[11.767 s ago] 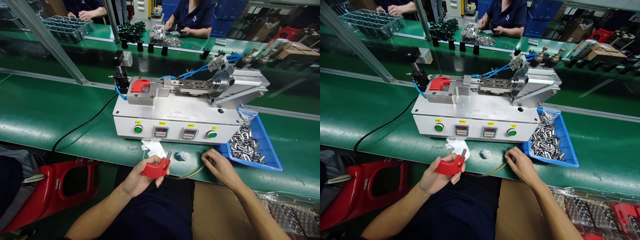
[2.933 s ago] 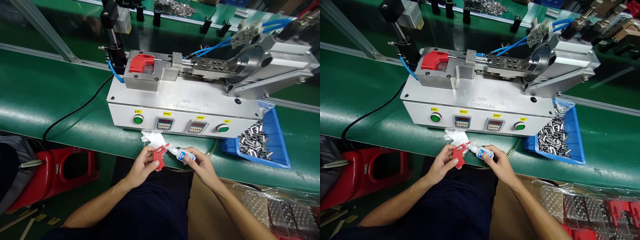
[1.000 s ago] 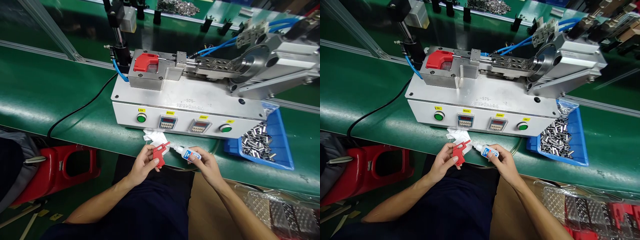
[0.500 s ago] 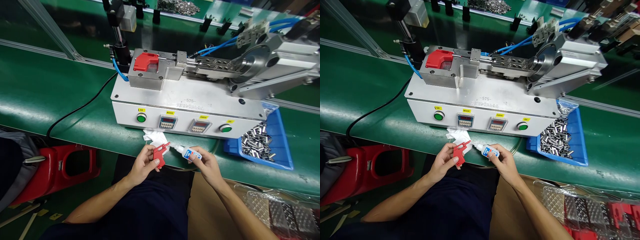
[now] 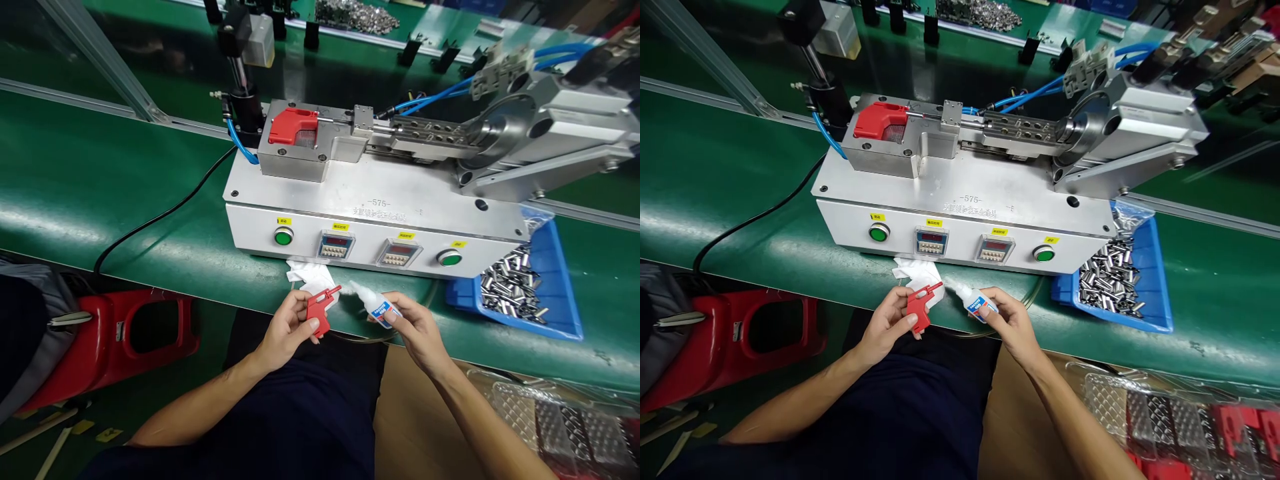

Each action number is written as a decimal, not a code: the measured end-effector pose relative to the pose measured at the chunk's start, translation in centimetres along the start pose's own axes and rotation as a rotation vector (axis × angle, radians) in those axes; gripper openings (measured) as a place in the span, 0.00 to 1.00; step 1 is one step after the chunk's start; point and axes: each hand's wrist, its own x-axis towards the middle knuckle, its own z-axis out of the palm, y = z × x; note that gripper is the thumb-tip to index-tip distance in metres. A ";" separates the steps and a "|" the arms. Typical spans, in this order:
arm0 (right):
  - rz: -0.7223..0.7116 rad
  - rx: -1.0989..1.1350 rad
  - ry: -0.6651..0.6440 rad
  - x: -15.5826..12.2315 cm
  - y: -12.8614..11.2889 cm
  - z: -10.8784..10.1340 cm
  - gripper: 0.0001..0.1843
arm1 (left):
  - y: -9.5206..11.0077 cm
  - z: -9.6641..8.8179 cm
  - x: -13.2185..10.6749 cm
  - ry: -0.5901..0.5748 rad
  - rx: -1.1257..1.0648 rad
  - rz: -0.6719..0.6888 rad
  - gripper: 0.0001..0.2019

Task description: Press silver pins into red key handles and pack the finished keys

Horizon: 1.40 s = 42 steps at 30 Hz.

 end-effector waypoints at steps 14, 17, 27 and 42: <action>-0.175 -0.588 0.157 -1.5 0.8 -1.0 0.13 | 1.3 -0.8 -0.9 0.000 0.128 -0.138 0.21; -0.134 -0.518 0.167 -1.8 0.8 -1.1 0.10 | 2.2 -1.1 -0.5 0.050 0.168 -0.128 0.22; -0.153 -0.744 0.134 -2.0 0.6 -1.6 0.17 | 2.6 -2.2 0.4 0.085 0.152 -0.149 0.25; 0.004 -0.976 0.401 0.4 -3.8 -16.1 0.07 | 2.2 -2.1 0.6 0.044 0.153 -0.104 0.25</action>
